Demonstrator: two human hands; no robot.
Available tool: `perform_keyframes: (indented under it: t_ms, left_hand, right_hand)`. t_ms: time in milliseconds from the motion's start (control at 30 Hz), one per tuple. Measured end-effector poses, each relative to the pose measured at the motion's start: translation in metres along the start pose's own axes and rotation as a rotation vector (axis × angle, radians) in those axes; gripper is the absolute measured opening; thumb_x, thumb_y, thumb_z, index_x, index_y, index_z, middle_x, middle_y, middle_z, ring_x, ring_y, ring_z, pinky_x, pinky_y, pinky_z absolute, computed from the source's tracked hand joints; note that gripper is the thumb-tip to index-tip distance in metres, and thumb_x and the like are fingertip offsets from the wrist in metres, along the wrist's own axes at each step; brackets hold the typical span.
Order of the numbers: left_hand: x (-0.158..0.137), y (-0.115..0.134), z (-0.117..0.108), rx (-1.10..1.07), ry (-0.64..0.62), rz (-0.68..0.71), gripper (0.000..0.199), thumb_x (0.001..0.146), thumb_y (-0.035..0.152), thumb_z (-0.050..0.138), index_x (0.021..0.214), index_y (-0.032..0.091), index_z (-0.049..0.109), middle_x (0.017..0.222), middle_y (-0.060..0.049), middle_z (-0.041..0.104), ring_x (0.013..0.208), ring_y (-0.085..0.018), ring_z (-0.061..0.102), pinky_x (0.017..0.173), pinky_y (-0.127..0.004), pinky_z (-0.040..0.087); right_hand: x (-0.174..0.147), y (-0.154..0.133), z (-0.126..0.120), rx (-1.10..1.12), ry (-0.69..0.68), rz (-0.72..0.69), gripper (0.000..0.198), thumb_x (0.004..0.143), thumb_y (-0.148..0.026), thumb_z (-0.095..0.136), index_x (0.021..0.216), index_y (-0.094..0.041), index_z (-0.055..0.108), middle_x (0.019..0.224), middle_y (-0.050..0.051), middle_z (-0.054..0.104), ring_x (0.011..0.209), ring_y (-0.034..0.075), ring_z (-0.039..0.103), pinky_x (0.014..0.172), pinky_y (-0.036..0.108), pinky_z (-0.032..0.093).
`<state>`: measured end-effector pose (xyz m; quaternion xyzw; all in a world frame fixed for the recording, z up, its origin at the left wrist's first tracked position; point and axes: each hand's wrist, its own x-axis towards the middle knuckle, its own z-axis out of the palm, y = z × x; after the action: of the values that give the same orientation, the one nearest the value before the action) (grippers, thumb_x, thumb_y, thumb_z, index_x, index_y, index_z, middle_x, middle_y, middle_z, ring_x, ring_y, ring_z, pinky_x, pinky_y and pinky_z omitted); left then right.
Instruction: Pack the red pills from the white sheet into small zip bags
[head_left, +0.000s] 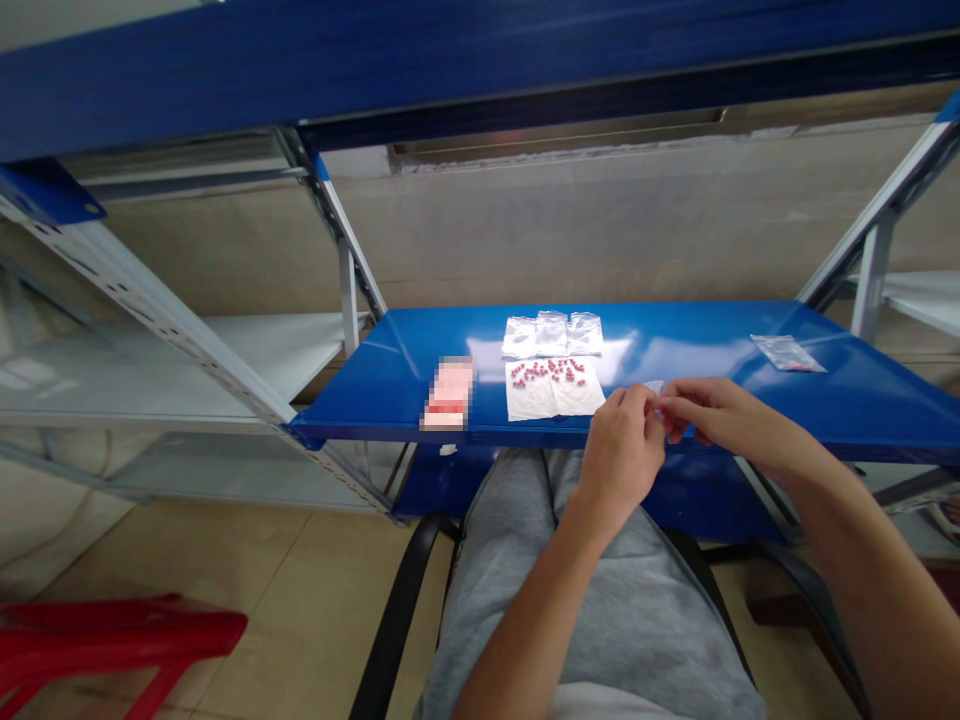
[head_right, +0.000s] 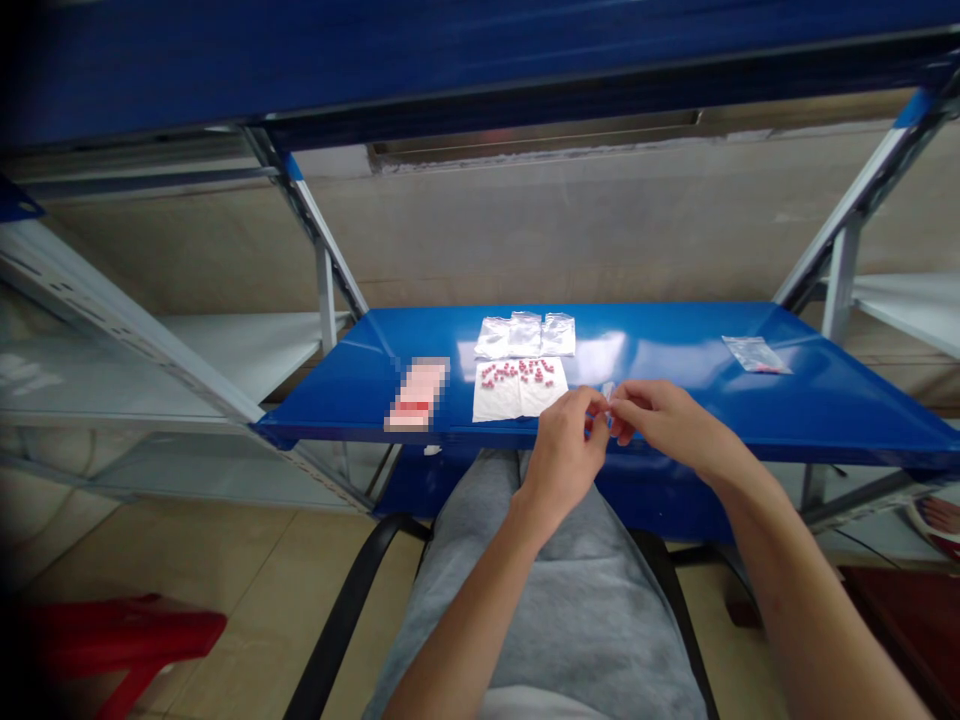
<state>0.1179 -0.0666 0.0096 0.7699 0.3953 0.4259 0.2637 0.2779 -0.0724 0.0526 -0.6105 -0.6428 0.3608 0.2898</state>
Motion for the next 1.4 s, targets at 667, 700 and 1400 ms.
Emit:
perform_keyframes:
  t_ms: [667,700,1400]
  left_hand:
    - [0.001,-0.009,-0.026,0.246,-0.057,0.023,0.033,0.095,0.008,0.048,0.107,0.015,0.078,0.106,-0.012,0.067,0.093,-0.022,0.067,0.089,-0.033,0.055]
    - [0.001,-0.008,-0.026,0.234,-0.090,0.035,0.032,0.094,0.008,0.049,0.104,0.016,0.079,0.101,-0.012,0.069,0.091,-0.022,0.068,0.087,-0.032,0.055]
    - [0.009,-0.029,-0.073,-0.191,-0.050,-0.245,0.017,0.079,0.015,0.081,0.096,0.018,0.081,0.097,-0.007,0.081,0.079,-0.018,0.074,0.078,-0.029,0.060]
  right_hand:
    - [0.003,-0.002,0.019,-0.123,-0.025,-0.046,0.024,0.078,-0.040,0.056,0.063,-0.022,0.057,0.058,0.000,0.063,0.057,0.016,0.057,0.056,0.027,0.041]
    - [0.003,-0.003,0.020,-0.113,-0.032,-0.055,0.026,0.079,-0.041,0.055,0.062,-0.022,0.057,0.058,0.000,0.063,0.057,0.016,0.057,0.056,0.027,0.041]
    - [0.016,0.015,0.032,0.237,0.037,0.151,0.048,0.079,-0.058,0.075,0.104,-0.019,0.065,0.089,0.007,0.072,0.081,0.021,0.069,0.052,0.023,0.043]
